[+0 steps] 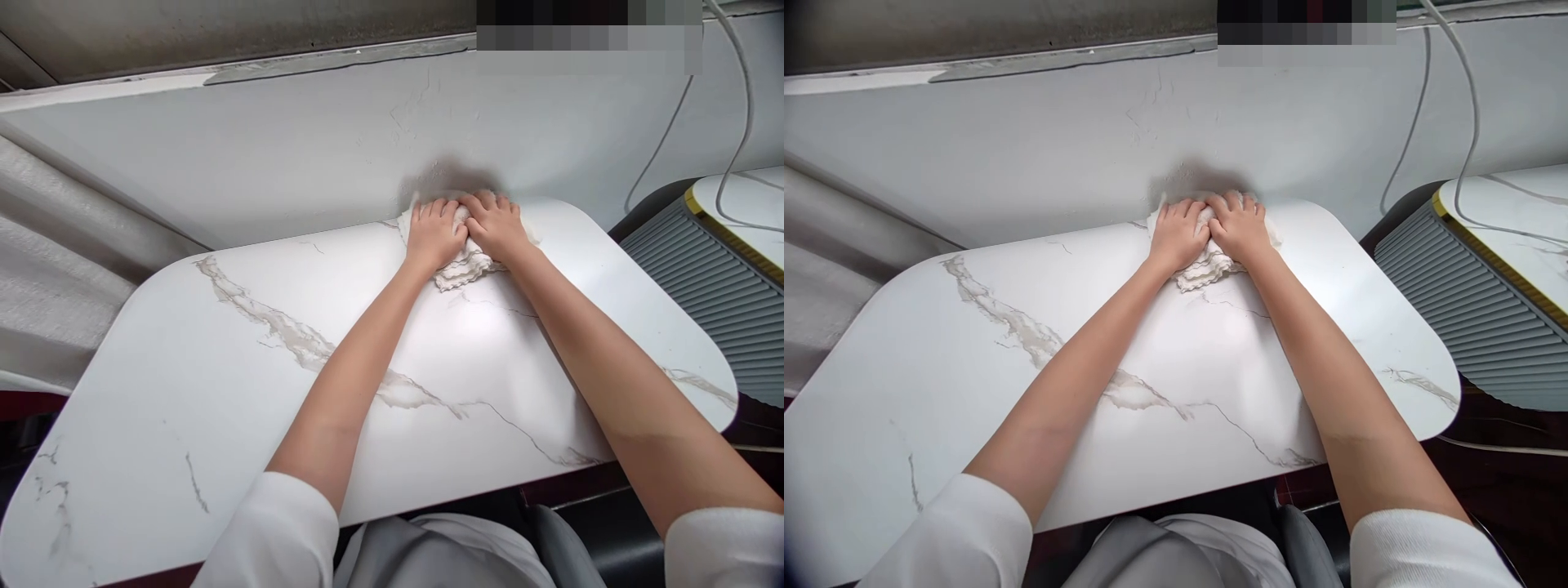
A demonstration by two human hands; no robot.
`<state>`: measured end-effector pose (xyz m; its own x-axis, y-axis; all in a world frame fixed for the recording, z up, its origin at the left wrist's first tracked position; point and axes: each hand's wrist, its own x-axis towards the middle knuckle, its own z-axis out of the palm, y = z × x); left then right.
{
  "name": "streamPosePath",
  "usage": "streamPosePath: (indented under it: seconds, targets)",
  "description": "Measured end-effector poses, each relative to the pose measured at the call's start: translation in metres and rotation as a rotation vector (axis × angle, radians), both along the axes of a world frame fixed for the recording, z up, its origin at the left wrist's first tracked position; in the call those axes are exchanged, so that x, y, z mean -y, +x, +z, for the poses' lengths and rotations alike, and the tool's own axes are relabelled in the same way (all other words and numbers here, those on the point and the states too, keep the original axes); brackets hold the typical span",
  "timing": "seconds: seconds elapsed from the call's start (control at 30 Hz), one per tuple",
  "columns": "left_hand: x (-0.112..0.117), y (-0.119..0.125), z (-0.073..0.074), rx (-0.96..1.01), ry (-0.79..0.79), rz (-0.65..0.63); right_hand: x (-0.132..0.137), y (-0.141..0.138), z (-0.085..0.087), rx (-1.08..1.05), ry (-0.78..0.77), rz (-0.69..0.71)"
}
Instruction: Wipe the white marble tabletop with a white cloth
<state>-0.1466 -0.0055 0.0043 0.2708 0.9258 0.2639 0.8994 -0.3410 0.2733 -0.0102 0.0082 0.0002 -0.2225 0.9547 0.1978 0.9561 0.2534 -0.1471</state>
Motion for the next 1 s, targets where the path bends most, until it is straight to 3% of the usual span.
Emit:
streamPosePath:
  seconds: [0.2, 0.43, 0.7, 0.83, 1.0]
  targets:
    - [0.046, -0.006, 0.001, -0.098, -0.017, -0.004, 0.05, -0.004, -0.001, -0.005, -0.01, 0.014]
    - [0.13, 0.007, 0.002, -0.191, 0.003, -0.096, 0.142, 0.016, -0.007, 0.028, 0.081, 0.009]
    - [0.216, 0.014, 0.008, -0.341, 0.119, -0.227, 0.241, 0.025, 0.002, -0.01, 0.061, 0.009]
    - [0.24, 0.002, 0.01, -0.391, 0.159, -0.214, 0.267, 0.01, 0.004, -0.014, 0.054, 0.004]
    - [0.254, -0.03, 0.012, -0.428, 0.143, -0.212, 0.278, -0.019, 0.003, -0.033, 0.057, 0.053]
